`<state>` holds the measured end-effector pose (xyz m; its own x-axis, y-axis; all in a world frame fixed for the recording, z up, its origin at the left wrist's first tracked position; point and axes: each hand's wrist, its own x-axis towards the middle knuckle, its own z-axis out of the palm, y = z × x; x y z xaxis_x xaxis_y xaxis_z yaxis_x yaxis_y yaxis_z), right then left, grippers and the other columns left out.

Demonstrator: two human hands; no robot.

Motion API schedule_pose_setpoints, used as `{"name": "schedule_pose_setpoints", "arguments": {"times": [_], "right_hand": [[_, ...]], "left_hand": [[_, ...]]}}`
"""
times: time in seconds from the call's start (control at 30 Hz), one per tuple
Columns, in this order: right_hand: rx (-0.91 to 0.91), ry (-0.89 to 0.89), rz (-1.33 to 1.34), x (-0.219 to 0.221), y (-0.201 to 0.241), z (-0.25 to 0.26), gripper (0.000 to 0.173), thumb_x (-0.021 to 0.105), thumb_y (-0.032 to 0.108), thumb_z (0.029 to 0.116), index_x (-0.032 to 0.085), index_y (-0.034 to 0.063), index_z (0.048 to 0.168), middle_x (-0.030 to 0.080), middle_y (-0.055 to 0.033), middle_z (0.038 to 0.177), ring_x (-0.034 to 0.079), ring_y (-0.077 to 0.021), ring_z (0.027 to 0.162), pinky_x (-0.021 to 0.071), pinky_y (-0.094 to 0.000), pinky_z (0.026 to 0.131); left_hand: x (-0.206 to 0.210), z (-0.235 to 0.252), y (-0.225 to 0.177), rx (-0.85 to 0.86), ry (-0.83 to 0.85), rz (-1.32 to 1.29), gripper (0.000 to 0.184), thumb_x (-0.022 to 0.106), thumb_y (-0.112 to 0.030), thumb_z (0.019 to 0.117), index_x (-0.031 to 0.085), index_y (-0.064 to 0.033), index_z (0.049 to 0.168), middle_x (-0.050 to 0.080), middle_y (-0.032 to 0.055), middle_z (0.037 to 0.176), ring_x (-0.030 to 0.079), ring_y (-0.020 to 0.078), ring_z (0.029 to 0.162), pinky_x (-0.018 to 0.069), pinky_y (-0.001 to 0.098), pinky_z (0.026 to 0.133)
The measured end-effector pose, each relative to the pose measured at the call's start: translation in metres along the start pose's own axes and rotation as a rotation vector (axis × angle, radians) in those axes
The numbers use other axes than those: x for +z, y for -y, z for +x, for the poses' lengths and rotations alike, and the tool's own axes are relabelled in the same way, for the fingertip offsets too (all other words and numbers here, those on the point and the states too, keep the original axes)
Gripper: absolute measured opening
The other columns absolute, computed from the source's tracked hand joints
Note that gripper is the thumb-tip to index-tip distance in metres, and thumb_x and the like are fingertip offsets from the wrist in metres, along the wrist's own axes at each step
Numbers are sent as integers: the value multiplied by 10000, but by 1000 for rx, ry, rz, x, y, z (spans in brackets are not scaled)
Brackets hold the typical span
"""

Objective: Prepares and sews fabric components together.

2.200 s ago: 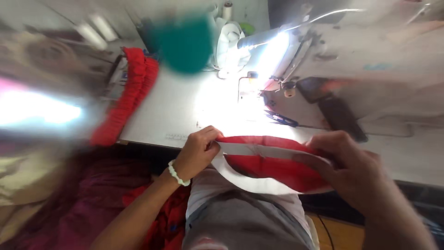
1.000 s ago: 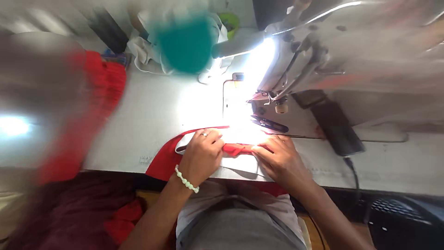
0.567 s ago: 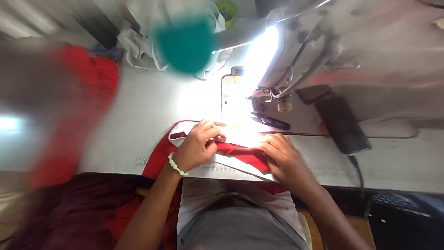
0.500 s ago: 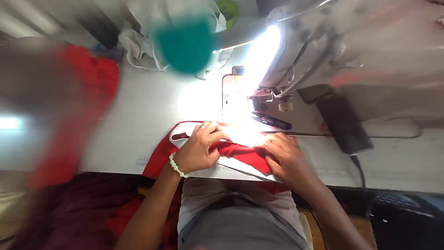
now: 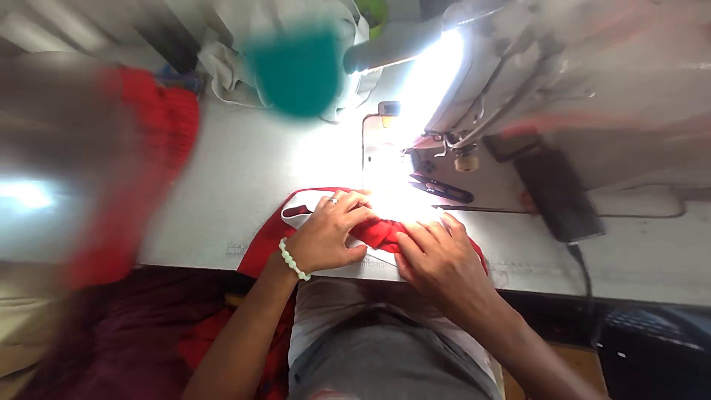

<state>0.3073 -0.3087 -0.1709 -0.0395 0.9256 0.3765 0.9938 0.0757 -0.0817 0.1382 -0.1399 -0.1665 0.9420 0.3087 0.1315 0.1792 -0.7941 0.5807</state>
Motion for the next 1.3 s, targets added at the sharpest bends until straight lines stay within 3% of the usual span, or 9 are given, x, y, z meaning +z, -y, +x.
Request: {"name": "schedule_pose_setpoints", "arguments": {"times": [0.1, 0.27, 0.4, 0.57, 0.67, 0.83, 0.93, 1.13, 1.3], "right_hand": [[-22, -21, 14, -2, -8, -4, 145, 572, 61, 940, 683, 36, 850, 714, -139, 859, 697, -308, 768, 528, -513, 871], [198, -94, 281, -7, -22, -2, 252, 485, 117, 966, 700, 5, 899, 700, -121, 779, 705, -272, 783, 505, -471, 951], [308, -43, 365, -4, -26, 8, 243, 499, 73, 921, 709, -35, 982, 716, -179, 909, 692, -369, 909, 484, -557, 893], [223, -40, 219, -3, -12, 18, 368, 625, 377, 954, 747, 48, 1067, 726, -105, 896, 698, -318, 874, 425, -640, 976], [231, -78, 155, 7, -7, 27, 288, 614, 312, 983, 768, 69, 981, 727, -103, 853, 696, -311, 827, 463, -569, 918], [307, -73, 204, 11, -14, 27, 273, 569, 203, 1002, 731, 21, 880, 725, -133, 856, 706, -329, 880, 496, -529, 859], [306, -49, 178, 12, -13, 23, 295, 559, 216, 994, 712, 5, 857, 689, -174, 873, 675, -374, 906, 491, -540, 854], [232, 49, 273, 6, -18, 25, 331, 661, 368, 933, 734, 45, 915, 695, -186, 1049, 643, -408, 1013, 469, -579, 837], [203, 165, 475, -12, -32, 32, 262, 679, 289, 938, 733, 50, 846, 648, -100, 794, 637, -318, 874, 457, -549, 841]], "left_hand": [[10, -1, 5, 24, -131, -1, 169, 693, -223, 918, 788, -131, 1023, 704, 44, 1133, 622, 214, 1120, 471, 444, 942], [2, -6, 4, 16, -57, -49, 306, 709, -232, 863, 761, -90, 1130, 698, 69, 1220, 613, 237, 1182, 475, 468, 964], [10, 5, -4, -46, -198, 9, 146, 673, -146, 947, 766, -37, 972, 730, 102, 1044, 679, 262, 1014, 513, 463, 853], [19, 26, -13, -106, -246, 167, 148, 659, -155, 966, 779, -70, 983, 718, 117, 848, 701, 287, 815, 532, 477, 767], [23, 33, -13, -100, -261, 222, 130, 691, -165, 941, 773, -65, 923, 713, 115, 789, 696, 281, 737, 529, 448, 700], [4, 27, -4, -148, -149, 158, 352, 827, -387, 807, 756, -74, 953, 672, 154, 1105, 611, 354, 1107, 483, 542, 884], [-8, 22, -5, -134, -64, 87, 226, 820, -254, 837, 771, -65, 951, 678, 145, 1122, 627, 327, 1090, 515, 500, 893], [-13, 23, -15, -134, 6, -20, 203, 737, -208, 924, 732, -8, 890, 667, 139, 906, 663, 262, 894, 549, 395, 796], [-14, 14, -23, -133, -86, -199, 224, 794, -232, 865, 722, -31, 799, 645, 36, 742, 610, 98, 728, 488, 263, 686]]}}
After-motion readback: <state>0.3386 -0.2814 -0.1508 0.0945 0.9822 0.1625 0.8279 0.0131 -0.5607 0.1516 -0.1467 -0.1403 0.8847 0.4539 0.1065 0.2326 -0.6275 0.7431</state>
